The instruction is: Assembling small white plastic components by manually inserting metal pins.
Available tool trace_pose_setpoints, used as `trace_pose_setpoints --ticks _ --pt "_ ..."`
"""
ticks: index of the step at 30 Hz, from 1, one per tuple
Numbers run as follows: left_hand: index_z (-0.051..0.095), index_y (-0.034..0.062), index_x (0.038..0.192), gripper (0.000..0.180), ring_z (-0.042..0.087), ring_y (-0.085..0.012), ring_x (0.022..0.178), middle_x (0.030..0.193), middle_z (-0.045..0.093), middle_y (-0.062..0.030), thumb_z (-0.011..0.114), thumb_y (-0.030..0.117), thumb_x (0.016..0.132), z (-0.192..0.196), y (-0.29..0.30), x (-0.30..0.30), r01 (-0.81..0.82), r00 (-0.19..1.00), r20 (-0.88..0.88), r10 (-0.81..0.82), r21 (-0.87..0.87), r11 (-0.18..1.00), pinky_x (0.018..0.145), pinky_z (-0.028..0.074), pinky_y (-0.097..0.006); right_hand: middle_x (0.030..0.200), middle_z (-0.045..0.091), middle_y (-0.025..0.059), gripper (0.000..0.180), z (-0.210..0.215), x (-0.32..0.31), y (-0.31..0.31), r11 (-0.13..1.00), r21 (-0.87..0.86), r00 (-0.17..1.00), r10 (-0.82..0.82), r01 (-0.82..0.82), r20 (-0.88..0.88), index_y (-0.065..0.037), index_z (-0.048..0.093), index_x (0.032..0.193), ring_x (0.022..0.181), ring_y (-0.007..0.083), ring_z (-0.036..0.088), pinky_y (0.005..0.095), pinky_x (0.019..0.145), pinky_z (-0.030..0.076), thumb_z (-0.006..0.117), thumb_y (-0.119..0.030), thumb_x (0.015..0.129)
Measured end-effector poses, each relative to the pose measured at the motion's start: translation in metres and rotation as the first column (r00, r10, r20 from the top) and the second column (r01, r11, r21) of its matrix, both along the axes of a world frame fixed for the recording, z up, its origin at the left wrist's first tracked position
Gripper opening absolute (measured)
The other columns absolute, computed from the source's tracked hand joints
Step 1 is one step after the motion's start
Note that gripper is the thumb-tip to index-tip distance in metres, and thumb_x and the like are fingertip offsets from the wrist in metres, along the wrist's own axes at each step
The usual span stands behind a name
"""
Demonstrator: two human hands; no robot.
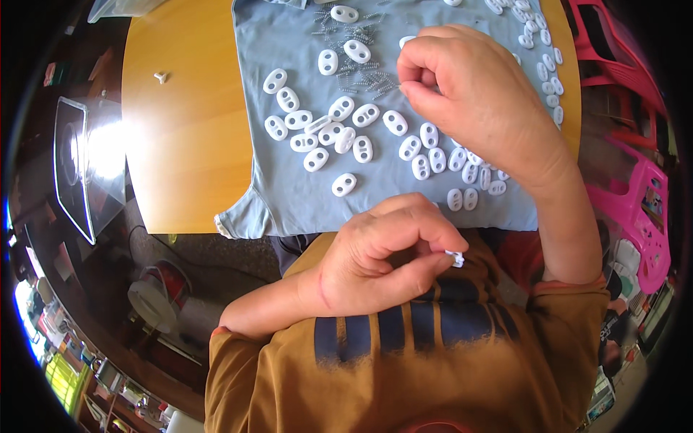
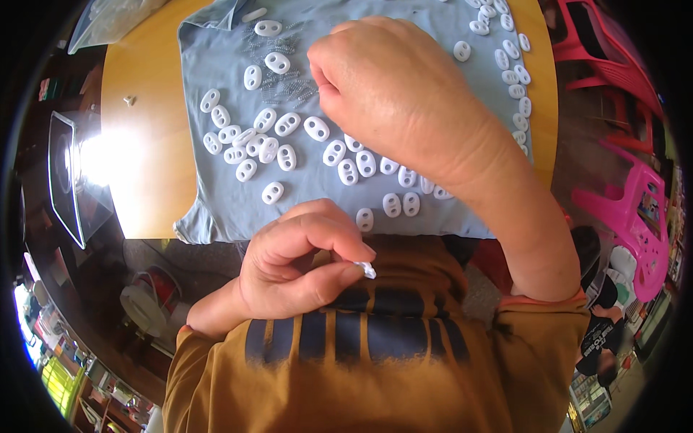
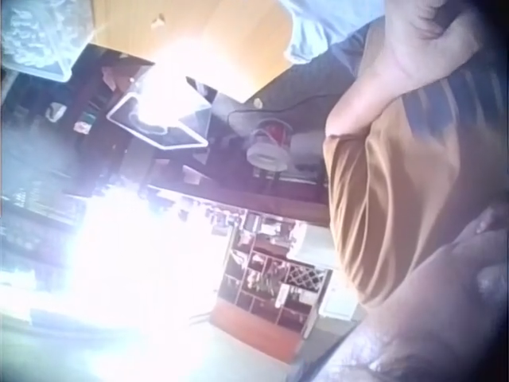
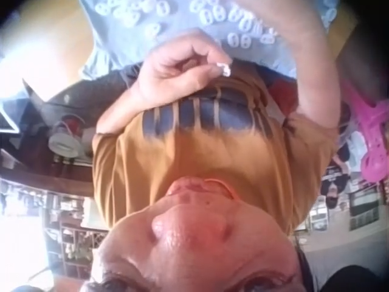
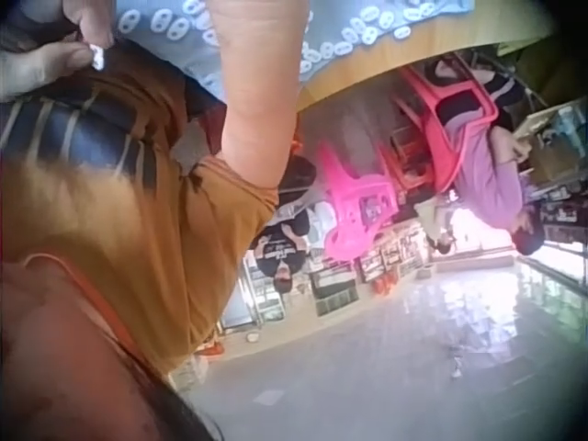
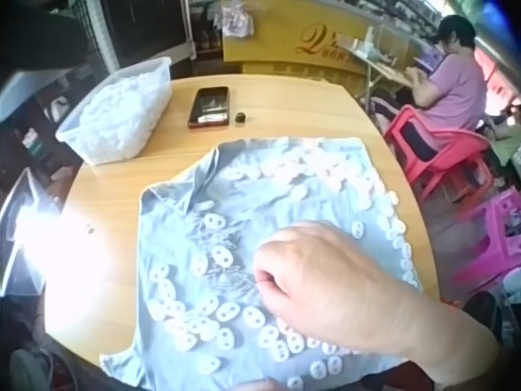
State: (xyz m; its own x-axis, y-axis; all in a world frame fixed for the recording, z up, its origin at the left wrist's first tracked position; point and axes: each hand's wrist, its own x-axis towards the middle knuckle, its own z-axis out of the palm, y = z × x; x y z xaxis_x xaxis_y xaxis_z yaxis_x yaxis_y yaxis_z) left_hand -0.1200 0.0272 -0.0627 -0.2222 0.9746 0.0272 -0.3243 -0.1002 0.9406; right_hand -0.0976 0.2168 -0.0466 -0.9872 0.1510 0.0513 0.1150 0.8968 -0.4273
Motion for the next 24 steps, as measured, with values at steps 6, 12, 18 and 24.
trace_pose_setpoints --ticks 6,12,18,24 --pt "0.058 -0.0010 0.092 0.020 0.055 -0.0135 0.070 0.086 0.054 -0.0097 0.058 -0.010 0.074 -0.001 -0.006 0.001 -0.043 0.995 0.087 0.047 -0.045 0.998 0.064 0.045 -0.023 0.068 0.052 0.0039 0.006 0.020 0.010 -0.009 0.944 -0.307 0.993 -0.109 0.119 0.048 -0.002 0.053 0.071 0.068 0.0117 0.052 0.0234 0.061 0.040 0.057 0.003 0.072" --pt "0.054 -0.0024 0.094 0.013 0.057 -0.0176 0.065 0.083 0.055 -0.0114 0.052 0.000 0.081 0.004 0.001 -0.009 -0.363 0.861 0.318 0.398 -0.163 0.917 0.060 0.048 -0.026 0.082 0.057 0.0049 0.015 0.026 0.035 -0.017 0.616 -0.781 0.990 -0.140 0.102 0.018 0.001 0.054 0.085 0.076 0.0090 0.054 0.0209 0.070 0.044 0.058 0.008 0.073" --pt "0.055 -0.0007 0.104 0.020 0.060 -0.0128 0.072 0.089 0.059 -0.0068 0.054 0.000 0.084 0.002 0.006 -0.014 -0.405 0.788 0.421 0.448 -0.193 0.894 0.066 0.049 -0.023 0.082 0.059 0.0077 0.016 0.030 0.043 -0.026 0.483 -0.875 0.990 -0.137 0.041 -0.030 0.001 0.052 0.087 0.077 0.0108 0.057 0.0214 0.071 0.045 0.058 0.009 0.074" --pt "0.054 -0.0008 0.104 0.020 0.060 -0.0123 0.070 0.085 0.060 -0.0071 0.054 0.001 0.083 0.001 0.008 -0.013 -0.384 0.787 0.441 0.431 -0.197 0.902 0.065 0.049 -0.023 0.081 0.058 0.0076 0.016 0.029 0.046 -0.024 0.517 -0.855 0.992 -0.126 0.043 -0.027 0.002 0.053 0.088 0.077 0.0108 0.057 0.0212 0.071 0.046 0.058 0.009 0.075"
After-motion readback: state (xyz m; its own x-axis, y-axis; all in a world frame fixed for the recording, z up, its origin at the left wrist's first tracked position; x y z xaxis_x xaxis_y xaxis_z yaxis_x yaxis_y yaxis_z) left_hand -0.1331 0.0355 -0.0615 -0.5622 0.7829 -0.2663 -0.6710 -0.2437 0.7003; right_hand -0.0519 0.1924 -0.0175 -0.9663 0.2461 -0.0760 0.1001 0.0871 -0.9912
